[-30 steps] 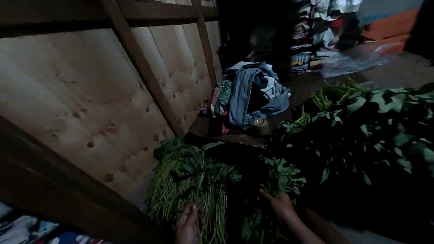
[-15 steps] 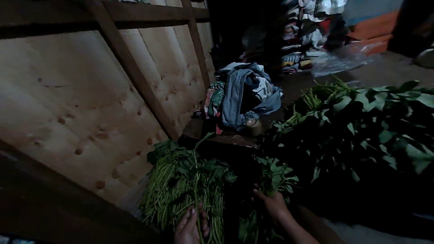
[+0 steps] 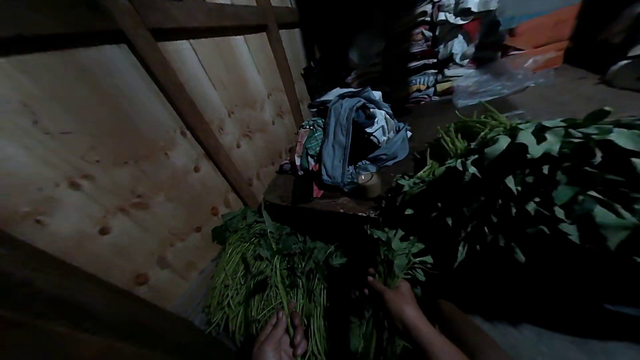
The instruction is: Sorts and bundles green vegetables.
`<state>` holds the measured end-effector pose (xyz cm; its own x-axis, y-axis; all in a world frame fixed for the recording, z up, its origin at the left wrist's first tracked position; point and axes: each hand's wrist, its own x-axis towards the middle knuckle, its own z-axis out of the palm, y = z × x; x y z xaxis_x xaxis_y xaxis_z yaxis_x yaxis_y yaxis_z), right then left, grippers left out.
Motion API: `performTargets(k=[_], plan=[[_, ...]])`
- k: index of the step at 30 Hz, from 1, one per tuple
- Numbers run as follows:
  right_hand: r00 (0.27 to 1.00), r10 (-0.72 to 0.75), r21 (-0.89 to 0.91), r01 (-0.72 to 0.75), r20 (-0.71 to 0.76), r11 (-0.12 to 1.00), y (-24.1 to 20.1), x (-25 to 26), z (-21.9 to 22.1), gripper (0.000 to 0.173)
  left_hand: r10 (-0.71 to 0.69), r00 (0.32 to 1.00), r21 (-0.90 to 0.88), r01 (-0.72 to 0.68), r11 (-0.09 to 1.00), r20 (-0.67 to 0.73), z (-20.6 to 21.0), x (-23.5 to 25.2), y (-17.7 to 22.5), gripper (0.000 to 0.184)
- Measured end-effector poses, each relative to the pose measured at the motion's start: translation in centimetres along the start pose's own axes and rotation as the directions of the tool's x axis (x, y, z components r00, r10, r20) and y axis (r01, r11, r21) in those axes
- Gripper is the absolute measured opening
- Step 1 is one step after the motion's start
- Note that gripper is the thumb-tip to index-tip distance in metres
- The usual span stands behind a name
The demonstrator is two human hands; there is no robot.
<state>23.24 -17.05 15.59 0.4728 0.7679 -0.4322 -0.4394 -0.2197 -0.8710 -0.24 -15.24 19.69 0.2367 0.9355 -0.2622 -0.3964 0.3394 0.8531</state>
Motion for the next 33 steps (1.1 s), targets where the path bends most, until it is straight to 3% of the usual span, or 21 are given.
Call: performTargets(k=[13, 19, 27, 33], plan=[[1.000, 0.006, -0.017, -0.006, -0.010, 1.000, 0.2, -0.2, -0.1, 0.030, 0.016, 1.000, -0.003, -0.016, 1.000, -0.011, 0.3, -0.6, 0.2, 0.033], [1.000, 0.003, -0.023, -0.004, -0.007, 1.000, 0.2, -0.2, -0.1, 0.031, 0.187, 0.982, 0.227, -0.178, 0.957, -0.018, 0.0, 0.0, -0.8, 0.016], [0.982, -0.096, 0.017, 0.095, 0.161, 0.995, 0.1, -1.0, 0.1, 0.032, 0.207, 0.977, 0.297, -0.186, 0.937, -0.043, 1.3, 0.8, -3.2, 0.016], [0.975, -0.135, 0.117, 0.115, 0.177, 0.986, -0.1, -1.7, 0.6, 0.030, 0.193, 0.978, 0.302, -0.161, 0.939, -0.080, 2.7, 1.1, -4.9, 0.017]])
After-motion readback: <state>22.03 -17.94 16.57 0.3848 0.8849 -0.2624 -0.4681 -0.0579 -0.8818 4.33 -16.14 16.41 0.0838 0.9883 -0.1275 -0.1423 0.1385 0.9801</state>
